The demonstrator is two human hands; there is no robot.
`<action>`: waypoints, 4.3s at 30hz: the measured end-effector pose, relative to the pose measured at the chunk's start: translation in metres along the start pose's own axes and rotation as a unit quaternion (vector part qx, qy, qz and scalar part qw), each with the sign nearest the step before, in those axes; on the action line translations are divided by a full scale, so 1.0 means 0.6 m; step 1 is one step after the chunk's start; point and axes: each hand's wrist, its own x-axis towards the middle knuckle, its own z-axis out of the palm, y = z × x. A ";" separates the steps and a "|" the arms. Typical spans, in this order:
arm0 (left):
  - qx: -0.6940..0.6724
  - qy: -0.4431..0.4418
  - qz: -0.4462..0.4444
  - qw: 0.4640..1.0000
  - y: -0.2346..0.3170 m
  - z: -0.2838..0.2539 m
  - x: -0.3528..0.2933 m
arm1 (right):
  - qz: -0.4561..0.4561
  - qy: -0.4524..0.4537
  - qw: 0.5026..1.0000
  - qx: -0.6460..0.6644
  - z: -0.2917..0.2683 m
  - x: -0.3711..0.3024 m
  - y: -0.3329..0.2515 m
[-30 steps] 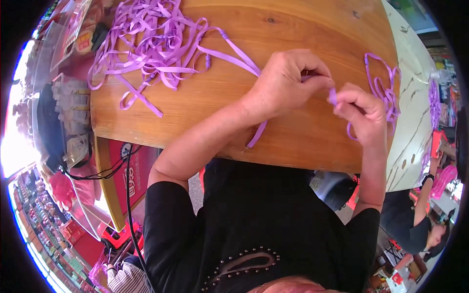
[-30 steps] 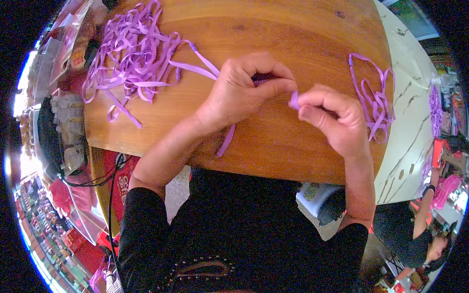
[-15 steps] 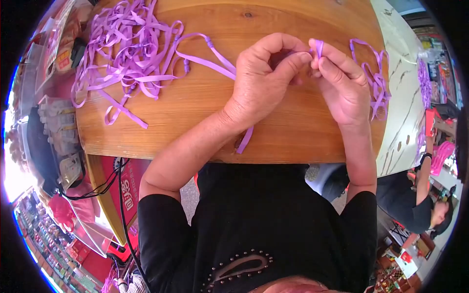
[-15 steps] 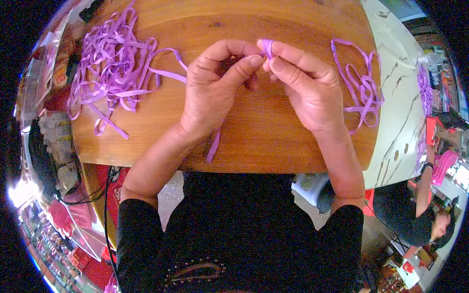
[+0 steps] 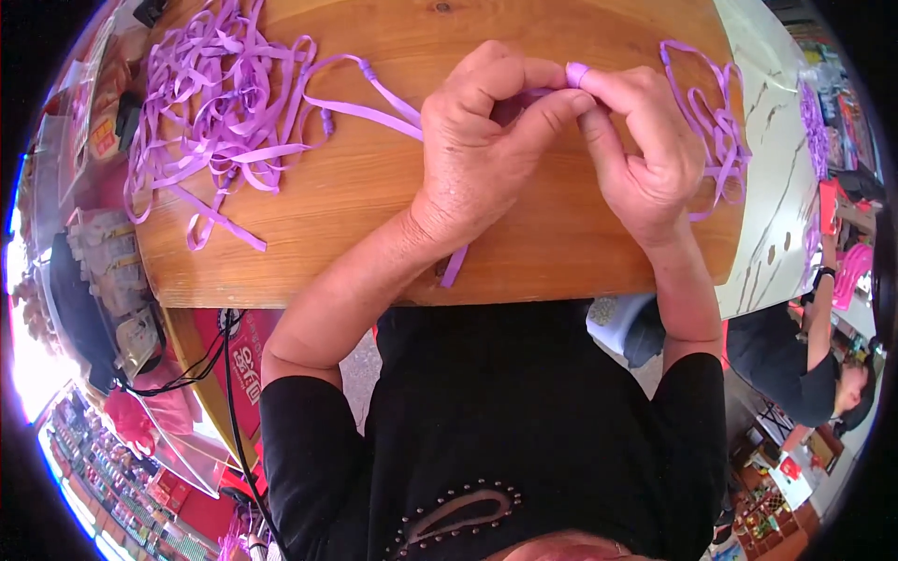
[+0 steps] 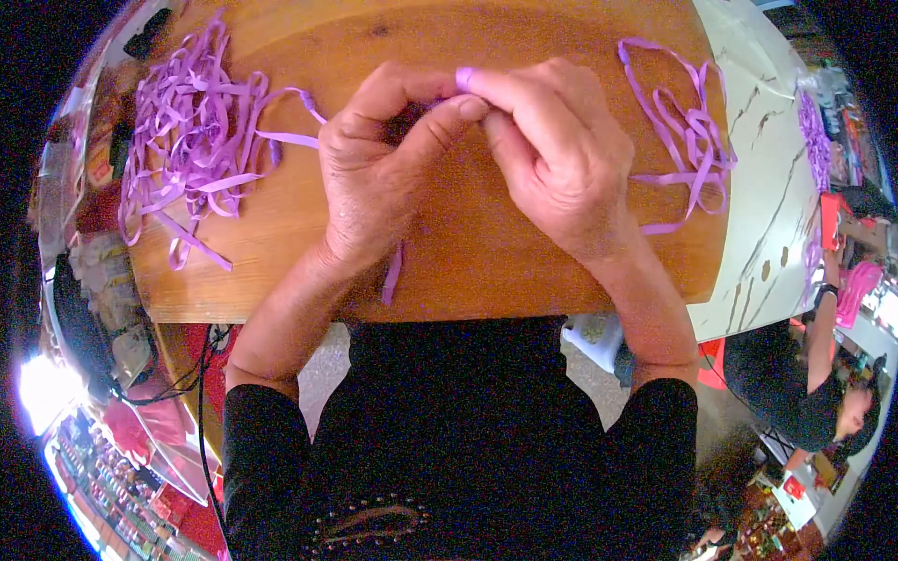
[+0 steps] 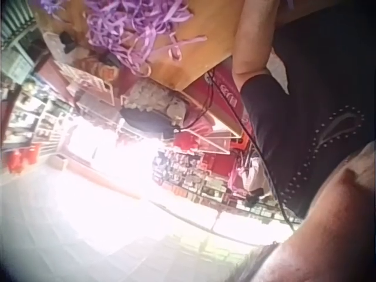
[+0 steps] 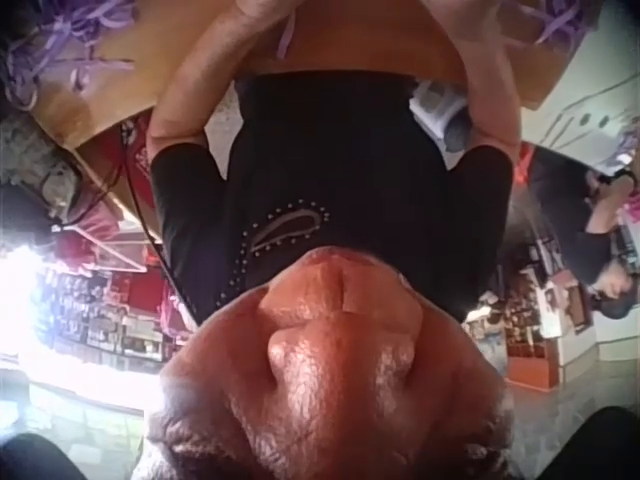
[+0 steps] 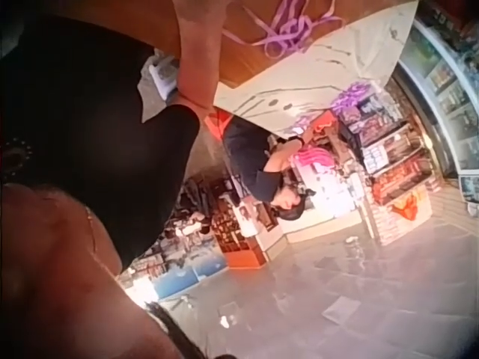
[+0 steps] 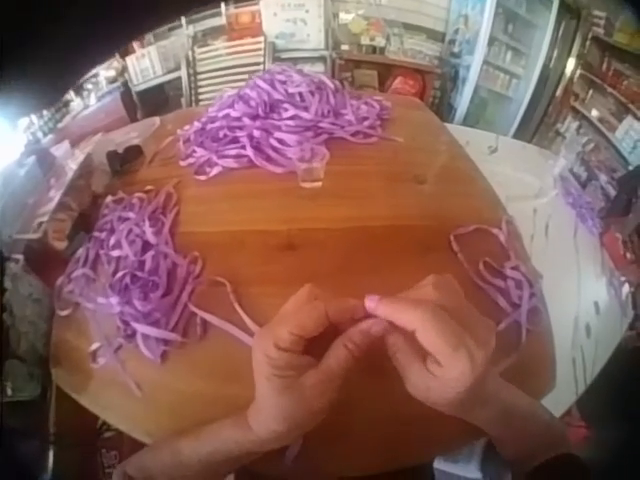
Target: The person ties knots in purple ribbons by hand, handling them one at a time. After each knot is formed, the person pulls the ribbon taut and places it onto a pile on the wooden table.
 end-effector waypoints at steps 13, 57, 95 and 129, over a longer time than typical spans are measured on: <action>-0.040 -0.014 0.018 0.999 0.004 0.004 -0.004 | 0.238 -0.096 0.920 0.296 -0.026 0.000 -0.002; -0.038 0.001 -0.176 0.984 0.011 -0.007 -0.005 | 0.253 -0.071 0.953 0.152 -0.038 0.027 -0.020; -0.212 -0.074 -0.232 0.946 0.028 -0.009 -0.003 | 0.180 -0.055 0.972 0.144 -0.053 0.031 -0.033; -0.012 -0.081 -0.128 0.988 0.034 -0.010 -0.008 | 0.082 -0.057 0.994 0.045 -0.059 0.019 -0.012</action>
